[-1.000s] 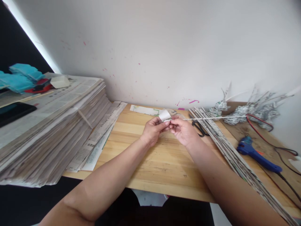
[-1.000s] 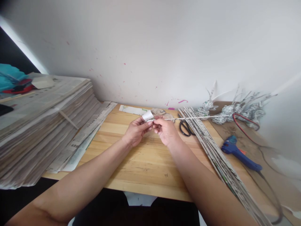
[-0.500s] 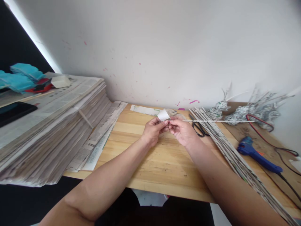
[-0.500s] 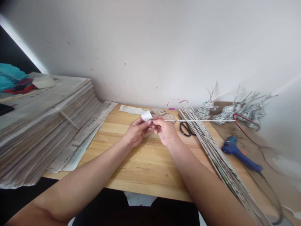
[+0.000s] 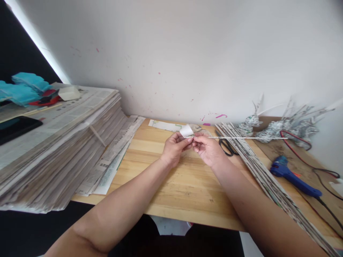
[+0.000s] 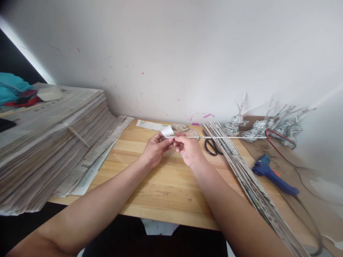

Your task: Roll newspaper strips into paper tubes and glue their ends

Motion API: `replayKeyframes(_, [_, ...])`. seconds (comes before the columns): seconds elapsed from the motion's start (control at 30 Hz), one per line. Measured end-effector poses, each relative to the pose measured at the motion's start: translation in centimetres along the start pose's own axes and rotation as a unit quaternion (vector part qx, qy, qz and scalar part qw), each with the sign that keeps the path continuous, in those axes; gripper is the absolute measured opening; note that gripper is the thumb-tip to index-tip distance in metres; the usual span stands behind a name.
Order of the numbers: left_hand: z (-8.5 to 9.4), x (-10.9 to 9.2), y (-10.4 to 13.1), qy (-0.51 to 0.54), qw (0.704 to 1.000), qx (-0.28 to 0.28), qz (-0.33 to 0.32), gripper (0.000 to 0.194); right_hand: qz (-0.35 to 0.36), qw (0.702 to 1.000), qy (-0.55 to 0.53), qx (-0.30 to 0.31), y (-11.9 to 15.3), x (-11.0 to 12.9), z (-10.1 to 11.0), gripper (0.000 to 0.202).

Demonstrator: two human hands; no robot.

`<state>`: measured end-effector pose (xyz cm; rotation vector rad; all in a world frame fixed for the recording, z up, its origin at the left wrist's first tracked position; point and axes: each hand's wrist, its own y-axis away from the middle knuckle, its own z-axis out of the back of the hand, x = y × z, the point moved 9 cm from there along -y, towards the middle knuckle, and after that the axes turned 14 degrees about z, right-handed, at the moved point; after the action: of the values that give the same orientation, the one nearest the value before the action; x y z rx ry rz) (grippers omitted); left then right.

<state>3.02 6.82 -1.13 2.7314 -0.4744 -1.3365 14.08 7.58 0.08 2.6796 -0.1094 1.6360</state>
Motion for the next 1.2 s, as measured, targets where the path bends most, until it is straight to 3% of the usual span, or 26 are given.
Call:
replayKeyframes(0.3, [0.6,-1.8,0.7,-0.051,0.99,-0.058,-0.119,0.054,-0.003,1.0,0.0,-0.024,0.0,0.2,0.4,0.021])
replayKeyframes(0.5, [-0.2,-3.1,1.2,-0.19,0.956,-0.06,-0.213,0.023,-0.002,1.0,0.003,-0.015,0.0,0.3,0.2,0.02])
replayKeyframes(0.97, [0.3,-2.8,1.1,-0.148,0.973,-0.081,-0.158,0.021,0.008,1.0,0.009,0.005,0.1,0.5,-0.1,0.019])
replayKeyframes(1.2, [0.3,-2.9,1.0,-0.154,0.971,-0.068,-0.171,0.019,0.018,0.999,0.029,0.016,0.2,0.7,-0.2,0.02])
